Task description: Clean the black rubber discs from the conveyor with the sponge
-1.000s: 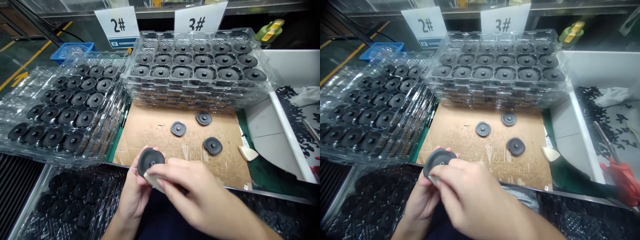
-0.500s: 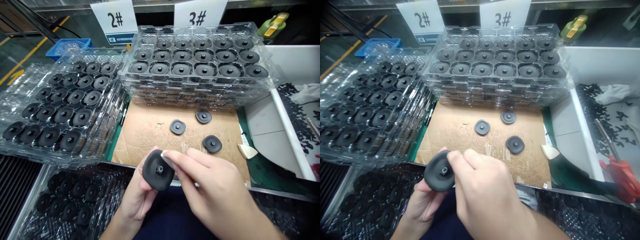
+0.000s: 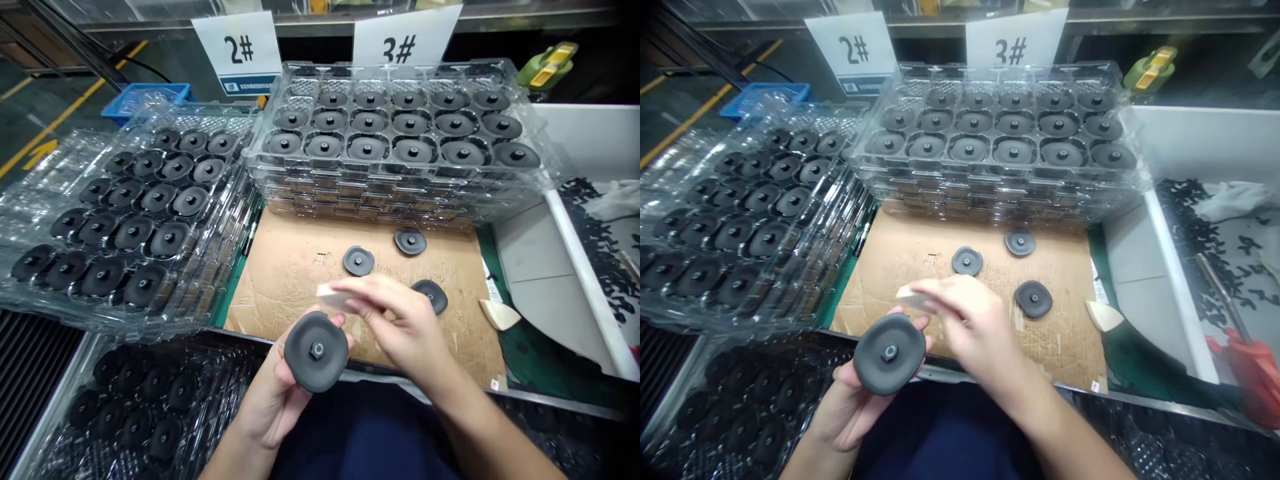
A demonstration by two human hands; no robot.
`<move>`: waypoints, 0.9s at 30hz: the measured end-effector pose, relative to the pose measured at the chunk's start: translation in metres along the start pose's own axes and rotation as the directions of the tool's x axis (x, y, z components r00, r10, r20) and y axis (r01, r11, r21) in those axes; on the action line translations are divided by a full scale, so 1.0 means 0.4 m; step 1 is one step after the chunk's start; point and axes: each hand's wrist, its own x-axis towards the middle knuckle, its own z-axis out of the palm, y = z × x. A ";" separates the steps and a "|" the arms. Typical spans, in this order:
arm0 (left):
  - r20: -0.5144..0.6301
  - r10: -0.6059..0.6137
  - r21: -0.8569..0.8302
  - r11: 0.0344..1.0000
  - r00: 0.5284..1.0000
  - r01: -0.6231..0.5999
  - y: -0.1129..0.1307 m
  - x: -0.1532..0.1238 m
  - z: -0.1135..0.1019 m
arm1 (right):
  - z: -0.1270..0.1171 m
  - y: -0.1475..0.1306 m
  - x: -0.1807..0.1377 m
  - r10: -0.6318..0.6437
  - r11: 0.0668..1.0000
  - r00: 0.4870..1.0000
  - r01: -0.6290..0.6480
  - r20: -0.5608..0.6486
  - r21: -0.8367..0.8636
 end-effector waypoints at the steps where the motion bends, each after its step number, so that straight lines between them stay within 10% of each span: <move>1: 0.028 -0.005 -0.028 1.000 1.000 0.006 0.005 -0.001 -0.005 | 0.003 0.026 -0.009 0.082 0.996 0.996 -0.083 -0.032 -0.034; 9: 0.084 -0.008 -0.085 0.996 0.996 0.015 0.020 -0.006 -0.017 | 0.090 0.159 -0.122 0.116 0.981 0.983 -0.091 0.139 -0.174; 13: 0.071 0.021 -0.067 0.998 0.997 -0.017 0.012 -0.004 -0.004 | 0.040 0.059 -0.080 0.112 0.979 0.994 -0.109 0.008 -0.173; 18: -0.020 0.074 -0.013 0.997 0.997 -0.075 -0.008 0.005 -0.008 | 0.007 -0.060 -0.015 -0.207 0.963 0.978 0.206 0.008 -0.176; 27: -0.136 0.096 0.015 0.995 0.986 -0.094 0.019 -0.010 -0.028 | 0.096 0.161 -0.098 0.122 0.986 0.991 -0.115 0.058 -0.122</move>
